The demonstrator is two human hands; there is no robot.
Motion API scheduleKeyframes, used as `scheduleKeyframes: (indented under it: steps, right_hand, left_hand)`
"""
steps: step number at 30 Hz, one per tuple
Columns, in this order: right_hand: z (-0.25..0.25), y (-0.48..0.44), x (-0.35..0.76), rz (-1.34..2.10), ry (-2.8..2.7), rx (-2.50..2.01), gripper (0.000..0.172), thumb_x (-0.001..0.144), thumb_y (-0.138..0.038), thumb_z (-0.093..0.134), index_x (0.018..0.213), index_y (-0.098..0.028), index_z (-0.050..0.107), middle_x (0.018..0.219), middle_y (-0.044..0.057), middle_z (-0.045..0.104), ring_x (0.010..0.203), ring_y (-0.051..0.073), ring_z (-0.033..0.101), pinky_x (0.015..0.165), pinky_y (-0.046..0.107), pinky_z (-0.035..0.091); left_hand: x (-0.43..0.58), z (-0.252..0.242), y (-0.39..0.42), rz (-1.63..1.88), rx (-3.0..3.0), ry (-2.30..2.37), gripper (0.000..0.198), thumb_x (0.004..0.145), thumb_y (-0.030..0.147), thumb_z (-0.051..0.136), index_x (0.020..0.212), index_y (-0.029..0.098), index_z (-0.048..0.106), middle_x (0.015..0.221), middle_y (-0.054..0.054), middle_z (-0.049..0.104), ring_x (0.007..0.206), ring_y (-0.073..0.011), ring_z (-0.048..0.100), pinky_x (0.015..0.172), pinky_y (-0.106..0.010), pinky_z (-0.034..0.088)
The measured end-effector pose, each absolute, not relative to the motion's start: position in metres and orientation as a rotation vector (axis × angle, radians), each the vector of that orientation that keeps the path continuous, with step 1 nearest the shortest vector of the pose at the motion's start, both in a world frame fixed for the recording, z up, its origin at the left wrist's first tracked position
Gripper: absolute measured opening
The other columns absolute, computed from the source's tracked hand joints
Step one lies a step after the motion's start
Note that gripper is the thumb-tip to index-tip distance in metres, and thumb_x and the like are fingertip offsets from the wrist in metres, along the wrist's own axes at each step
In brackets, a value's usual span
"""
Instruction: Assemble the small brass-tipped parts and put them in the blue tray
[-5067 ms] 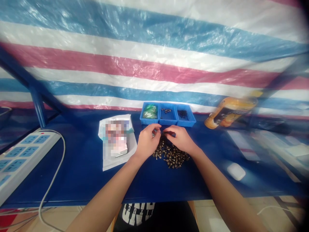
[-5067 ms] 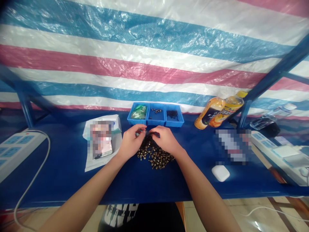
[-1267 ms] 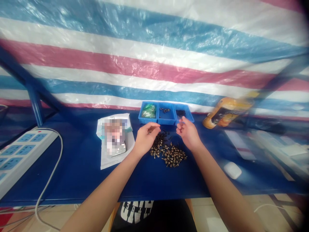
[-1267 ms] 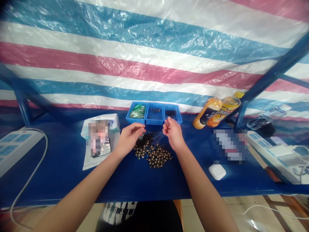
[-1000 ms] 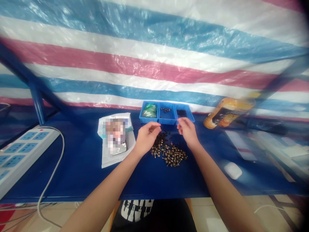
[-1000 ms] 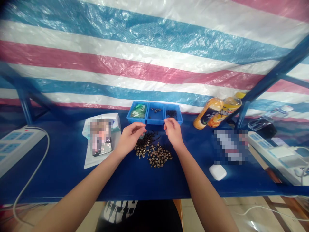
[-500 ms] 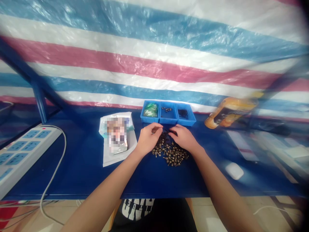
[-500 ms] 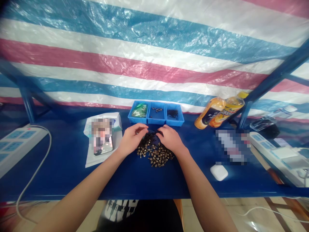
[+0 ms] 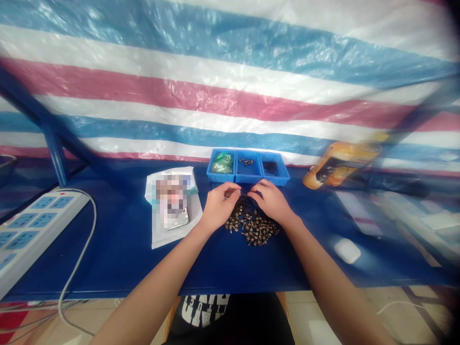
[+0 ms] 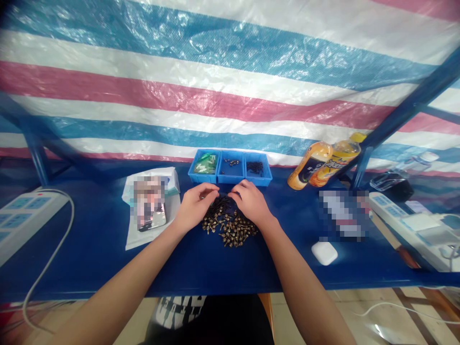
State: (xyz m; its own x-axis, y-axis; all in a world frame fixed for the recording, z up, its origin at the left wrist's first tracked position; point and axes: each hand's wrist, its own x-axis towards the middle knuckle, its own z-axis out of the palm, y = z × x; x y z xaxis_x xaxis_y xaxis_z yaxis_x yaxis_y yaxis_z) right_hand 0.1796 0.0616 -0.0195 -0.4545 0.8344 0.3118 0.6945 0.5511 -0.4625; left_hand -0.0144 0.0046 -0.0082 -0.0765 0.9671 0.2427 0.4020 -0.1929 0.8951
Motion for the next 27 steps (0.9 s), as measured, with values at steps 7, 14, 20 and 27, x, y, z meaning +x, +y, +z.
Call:
scheduleKeyframes:
  steps: [7, 14, 20, 27]
  right_hand:
    - [-0.005, 0.049, 0.169, 0.958, -1.826, -1.036, 0.021, 0.081, -0.042, 0.074, 0.081, -0.021, 0.071, 0.08, 0.002, 0.073, 0.073, 0.018, 0.065, 0.069, 0.03, 0.05]
    - [-0.001, 0.044, 0.164, 1.239, -1.647, -0.947, 0.017, 0.078, -0.036, 0.076, 0.087, -0.021, 0.076, 0.084, 0.003, 0.074, 0.075, 0.016, 0.066, 0.075, 0.031, 0.052]
    - [0.002, 0.044, 0.167, 1.232, -1.735, -0.976, 0.021, 0.083, -0.034, 0.069, 0.098, -0.022, 0.078, 0.092, 0.004, 0.076, 0.08, 0.018, 0.068, 0.079, 0.034, 0.054]
    - [-0.003, 0.046, 0.166, 1.204, -1.729, -0.954, 0.03, 0.082, -0.035, 0.071, 0.11, -0.024, 0.072, 0.092, 0.004, 0.076, 0.08, 0.018, 0.069, 0.079, 0.033, 0.054]
  left_hand:
    - [-0.013, -0.005, 0.002, 1.259, 1.646, 1.457, 0.02, 0.088, 0.034, 0.061, 0.1, 0.022, 0.071, 0.095, -0.002, 0.075, 0.082, -0.0171, 0.068, 0.075, -0.027, 0.051]
    - [-0.011, -0.004, 0.001, 1.222, 1.653, 1.277, 0.021, 0.086, 0.03, 0.065, 0.105, 0.021, 0.069, 0.097, -0.003, 0.075, 0.083, -0.0162, 0.07, 0.073, -0.026, 0.051]
    - [-0.012, -0.008, 0.003, 1.286, 1.617, 1.373, 0.019, 0.086, 0.033, 0.065, 0.1, 0.022, 0.071, 0.095, -0.003, 0.076, 0.083, -0.0174, 0.07, 0.071, -0.027, 0.05]
    - [-0.012, -0.004, 0.002, 1.255, 1.613, 1.407, 0.02, 0.088, 0.037, 0.062, 0.091, 0.022, 0.074, 0.091, -0.002, 0.075, 0.081, -0.0177, 0.068, 0.076, -0.028, 0.051]
